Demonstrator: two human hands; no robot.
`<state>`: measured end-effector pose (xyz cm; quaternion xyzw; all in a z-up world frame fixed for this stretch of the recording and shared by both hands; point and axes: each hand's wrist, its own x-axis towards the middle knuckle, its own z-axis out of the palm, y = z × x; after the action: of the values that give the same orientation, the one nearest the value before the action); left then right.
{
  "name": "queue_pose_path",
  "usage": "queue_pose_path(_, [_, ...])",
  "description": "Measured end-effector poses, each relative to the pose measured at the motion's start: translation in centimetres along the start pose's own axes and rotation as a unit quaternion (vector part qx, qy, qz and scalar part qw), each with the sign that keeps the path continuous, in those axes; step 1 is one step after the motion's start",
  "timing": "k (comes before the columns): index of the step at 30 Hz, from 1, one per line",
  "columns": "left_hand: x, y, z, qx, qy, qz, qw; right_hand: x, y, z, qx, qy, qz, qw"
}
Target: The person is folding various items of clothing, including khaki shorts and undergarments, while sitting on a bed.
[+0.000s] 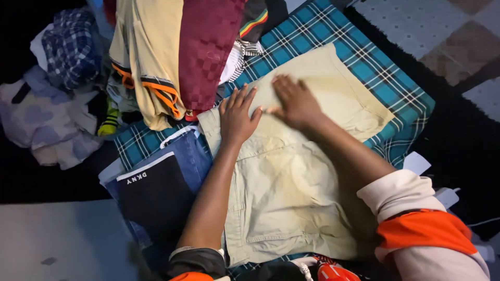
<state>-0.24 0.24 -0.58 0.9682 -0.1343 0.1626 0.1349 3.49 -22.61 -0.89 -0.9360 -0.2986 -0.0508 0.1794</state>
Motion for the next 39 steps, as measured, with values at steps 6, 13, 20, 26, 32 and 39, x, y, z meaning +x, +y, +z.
queue_pose_path(6, [0.1,0.2,-0.3,-0.014,0.003,-0.005,1.000,0.8,6.1,-4.2,-0.041,-0.032,0.175,0.983])
queue_pose_path(13, [0.1,0.3,-0.3,-0.010,-0.003,-0.013,1.000,-2.1,7.9,-5.9,-0.029,-0.010,0.315,0.949])
queue_pose_path(20, [0.0,-0.2,0.4,-0.012,-0.007,0.010,1.000,-7.4,-3.2,-2.1,0.016,0.007,0.168,0.986])
queue_pose_path(26, [-0.1,-0.1,0.4,-0.005,-0.005,-0.012,1.000,-12.6,-2.6,-3.5,-0.029,-0.025,0.208,0.977])
queue_pose_path(32, [-0.1,-0.6,0.9,-0.002,-0.012,-0.015,1.000,-18.9,-2.2,-5.7,-0.009,0.081,0.280,0.956])
queue_pose_path(39, [-0.3,-0.7,0.7,0.023,-0.025,0.007,0.999,-25.0,-3.8,-4.1,0.021,0.131,0.341,0.931])
